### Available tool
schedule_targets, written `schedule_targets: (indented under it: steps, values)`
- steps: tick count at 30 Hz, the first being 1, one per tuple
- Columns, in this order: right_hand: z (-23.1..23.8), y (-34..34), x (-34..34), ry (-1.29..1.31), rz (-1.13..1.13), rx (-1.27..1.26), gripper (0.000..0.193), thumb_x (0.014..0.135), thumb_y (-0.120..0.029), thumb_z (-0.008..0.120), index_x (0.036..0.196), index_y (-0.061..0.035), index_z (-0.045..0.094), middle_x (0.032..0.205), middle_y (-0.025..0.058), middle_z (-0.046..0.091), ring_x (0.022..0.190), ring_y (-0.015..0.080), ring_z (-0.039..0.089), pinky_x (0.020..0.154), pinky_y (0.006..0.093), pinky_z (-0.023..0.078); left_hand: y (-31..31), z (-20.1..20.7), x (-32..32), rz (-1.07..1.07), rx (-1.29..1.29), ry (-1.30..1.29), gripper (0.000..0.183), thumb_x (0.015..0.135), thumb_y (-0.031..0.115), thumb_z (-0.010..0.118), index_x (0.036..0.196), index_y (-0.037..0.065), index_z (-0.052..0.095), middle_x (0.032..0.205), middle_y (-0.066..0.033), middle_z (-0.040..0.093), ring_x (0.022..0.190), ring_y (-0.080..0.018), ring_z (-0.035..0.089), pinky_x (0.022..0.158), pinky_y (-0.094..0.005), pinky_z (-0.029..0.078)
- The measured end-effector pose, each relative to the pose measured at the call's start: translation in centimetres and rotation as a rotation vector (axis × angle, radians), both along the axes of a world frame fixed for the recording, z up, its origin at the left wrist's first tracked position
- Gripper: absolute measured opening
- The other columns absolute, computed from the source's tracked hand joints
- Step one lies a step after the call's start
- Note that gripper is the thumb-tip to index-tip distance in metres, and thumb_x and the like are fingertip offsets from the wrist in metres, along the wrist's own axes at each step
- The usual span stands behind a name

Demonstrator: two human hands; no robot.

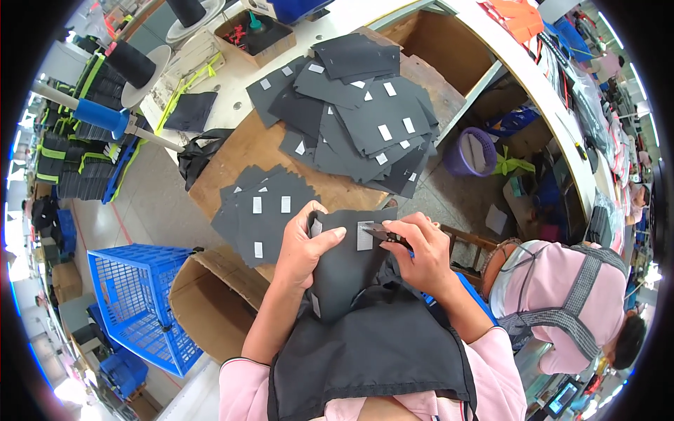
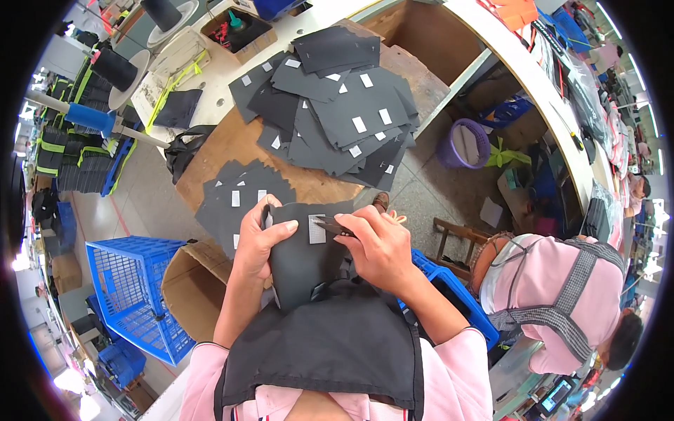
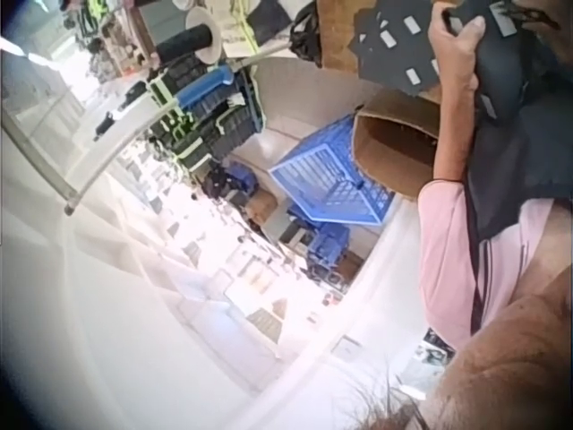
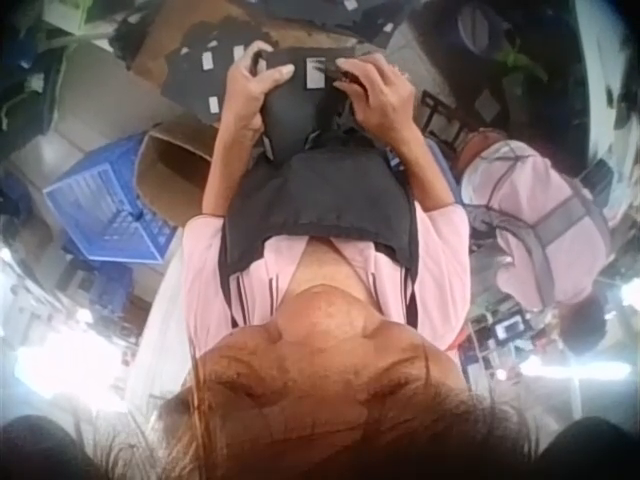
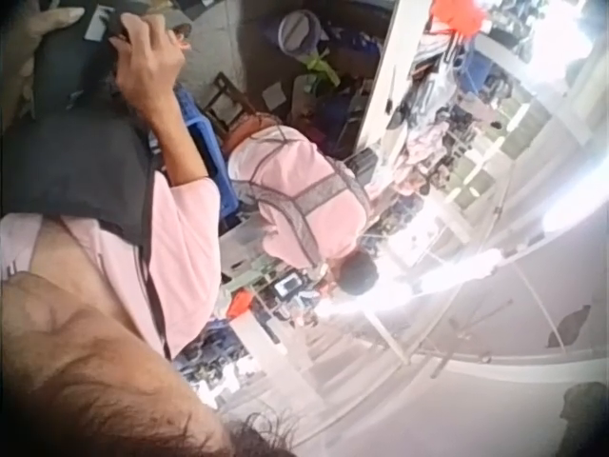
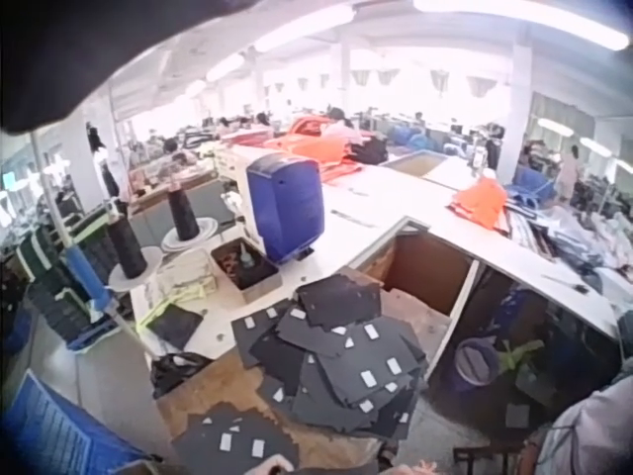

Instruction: Trimming small black fabric pieces with scissors at a manufacturing station.

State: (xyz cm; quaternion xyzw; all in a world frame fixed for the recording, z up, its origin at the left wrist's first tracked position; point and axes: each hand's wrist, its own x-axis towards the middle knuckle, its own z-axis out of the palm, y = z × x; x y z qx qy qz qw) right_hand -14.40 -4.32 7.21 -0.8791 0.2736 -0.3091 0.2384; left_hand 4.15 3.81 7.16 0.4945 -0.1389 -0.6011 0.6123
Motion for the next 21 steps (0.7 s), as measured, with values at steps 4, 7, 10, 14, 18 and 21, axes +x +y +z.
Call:
schedule_targets:
  steps: [4, 7, 10, 14, 18, 21]
  values:
    - [-0.21, 0.01, 0.07, -0.022, 0.008, -0.026, 0.032, 0.067, -0.008, 0.072, 0.096, -0.0063, 0.061, 0.078, 0.005, 0.058, 0.061, 0.0222, 0.055, 0.054, 0.0314, 0.043, 0.05, -0.36, 0.11, -0.019, -0.015, -0.005, 0.02, 0.075, -0.002, 0.063, 0.083, 0.008, 0.047, 0.07, 0.0018, 0.055, 0.06, -0.0033, 0.049, 0.051, -0.0207, 0.041]
    - [-0.02, 0.09, 0.1, 0.008, 0.011, -0.072, 0.031, 0.067, -0.008, 0.072, 0.096, -0.0064, 0.061, 0.078, 0.0046, 0.058, 0.06, 0.0219, 0.055, 0.053, 0.0311, 0.043, 0.01, -0.31, 0.04, -0.006, 0.015, -0.004, 0.02, 0.075, -0.002, 0.062, 0.083, 0.008, 0.047, 0.07, 0.002, 0.054, 0.06, -0.003, 0.048, 0.051, -0.0203, 0.04]
    - [-0.12, 0.3, -0.09, -0.061, -0.03, -0.082, 0.03, 0.067, -0.008, 0.072, 0.095, -0.0061, 0.061, 0.079, 0.005, 0.058, 0.059, 0.0215, 0.055, 0.053, 0.0308, 0.043, 0.2, -0.56, 0.15, 0.007, 0.006, -0.036, 0.02, 0.076, -0.002, 0.062, 0.082, 0.008, 0.047, 0.07, 0.002, 0.054, 0.059, -0.0029, 0.048, 0.052, -0.0198, 0.04]
    - [0.03, 0.41, -0.05, -0.034, -0.013, -0.022, 0.031, 0.066, -0.006, 0.072, 0.096, -0.0055, 0.061, 0.078, 0.007, 0.058, 0.06, 0.0225, 0.056, 0.053, 0.0305, 0.043, -0.25, 0.36, -0.19, 0.018, 0.035, -0.023, 0.02, 0.075, -0.001, 0.063, 0.082, 0.008, 0.047, 0.07, 0.0022, 0.053, 0.059, -0.0028, 0.048, 0.052, -0.0193, 0.039]
    - [0.13, 0.5, 0.38, -0.041, -0.038, -0.007, 0.029, 0.067, -0.008, 0.072, 0.095, -0.0057, 0.061, 0.079, 0.0056, 0.058, 0.06, 0.0215, 0.056, 0.052, 0.03, 0.043, -0.23, 0.04, -0.11, 0.01, 0.024, -0.027, 0.02, 0.075, -0.002, 0.063, 0.082, 0.008, 0.047, 0.069, 0.0026, 0.053, 0.06, -0.0028, 0.047, 0.052, -0.0197, 0.039]
    - [-0.12, 0.49, 0.33, -0.019, -0.018, -0.041, 0.028, 0.067, -0.007, 0.071, 0.094, -0.0057, 0.062, 0.077, 0.0059, 0.058, 0.06, 0.0219, 0.056, 0.052, 0.0303, 0.043, -0.29, 0.05, -0.1, 0.006, 0.014, -0.035, 0.02, 0.075, -0.001, 0.063, 0.082, 0.008, 0.046, 0.069, 0.0028, 0.052, 0.06, -0.0028, 0.047, 0.052, -0.0198, 0.039]
